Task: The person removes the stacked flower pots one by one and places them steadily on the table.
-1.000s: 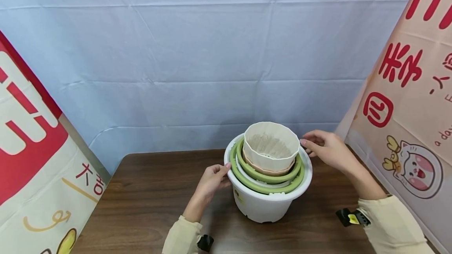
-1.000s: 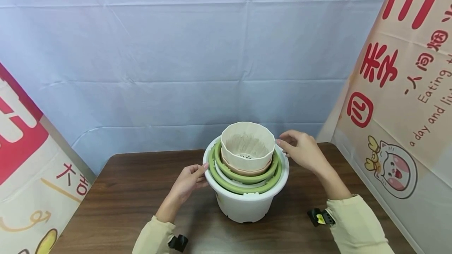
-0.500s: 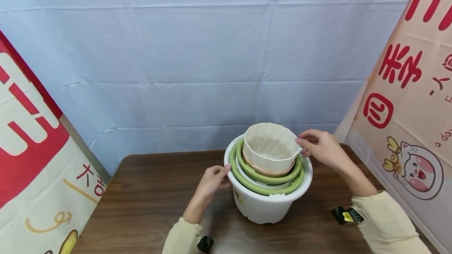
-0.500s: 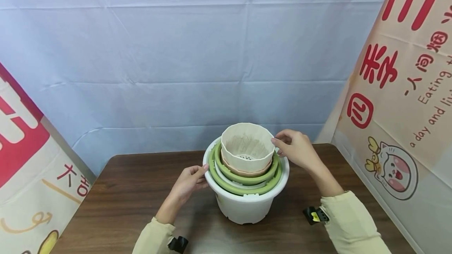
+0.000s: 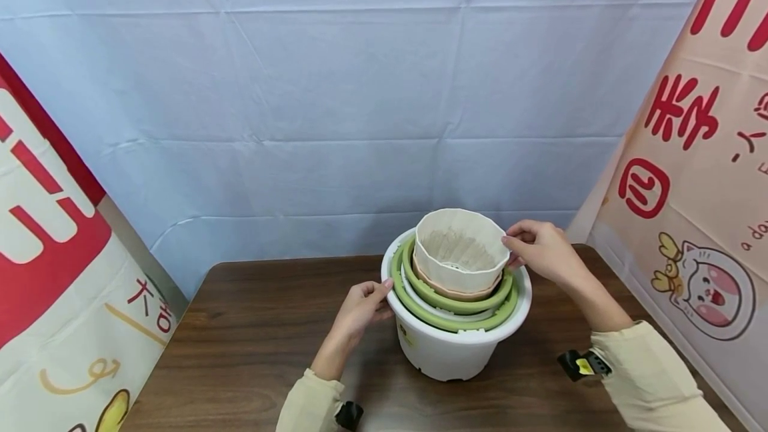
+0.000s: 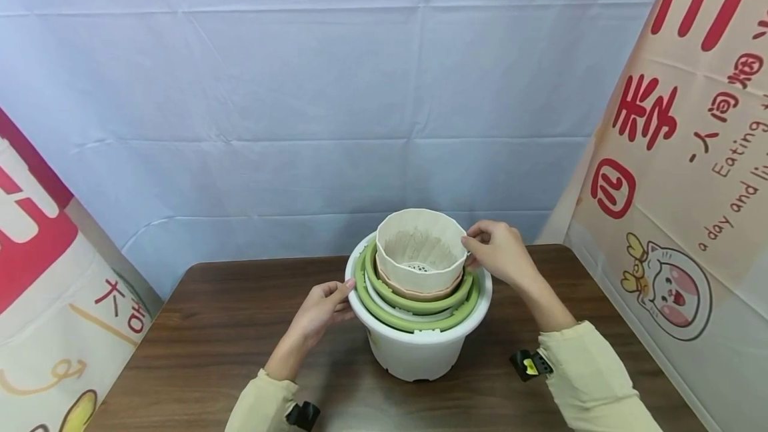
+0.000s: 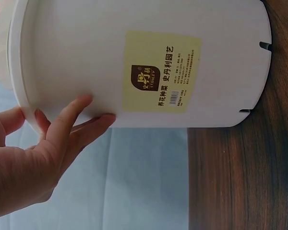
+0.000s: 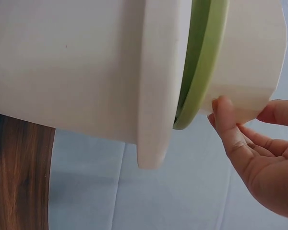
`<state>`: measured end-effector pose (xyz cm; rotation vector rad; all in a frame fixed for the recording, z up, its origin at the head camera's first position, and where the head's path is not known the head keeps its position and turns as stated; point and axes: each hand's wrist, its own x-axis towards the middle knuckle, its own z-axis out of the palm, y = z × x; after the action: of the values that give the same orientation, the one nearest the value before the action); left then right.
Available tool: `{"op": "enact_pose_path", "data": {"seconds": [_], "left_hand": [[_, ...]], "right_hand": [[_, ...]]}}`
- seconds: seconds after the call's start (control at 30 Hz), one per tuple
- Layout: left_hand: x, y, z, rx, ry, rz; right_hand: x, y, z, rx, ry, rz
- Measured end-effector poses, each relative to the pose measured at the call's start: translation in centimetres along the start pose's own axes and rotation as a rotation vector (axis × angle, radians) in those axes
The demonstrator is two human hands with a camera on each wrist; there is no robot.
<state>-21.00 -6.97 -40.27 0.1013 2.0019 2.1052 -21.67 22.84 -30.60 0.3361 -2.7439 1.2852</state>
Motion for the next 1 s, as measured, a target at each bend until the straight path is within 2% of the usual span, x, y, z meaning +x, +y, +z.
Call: {"op": "enact_pose_path", "data": {"seconds": [0.3, 1.0], "left_hand": [[0.08, 0.03, 0.03, -0.003, -0.001, -0.005], [0.01, -0.1, 0.01, -0.002, 0.007, -0.008]], "right_hand": [[0.05, -0.17, 0.2, -0.029, 0.039, -0.001], [-0.04, -0.13, 0.41, -0.037, 0.049, -0.019]]}}
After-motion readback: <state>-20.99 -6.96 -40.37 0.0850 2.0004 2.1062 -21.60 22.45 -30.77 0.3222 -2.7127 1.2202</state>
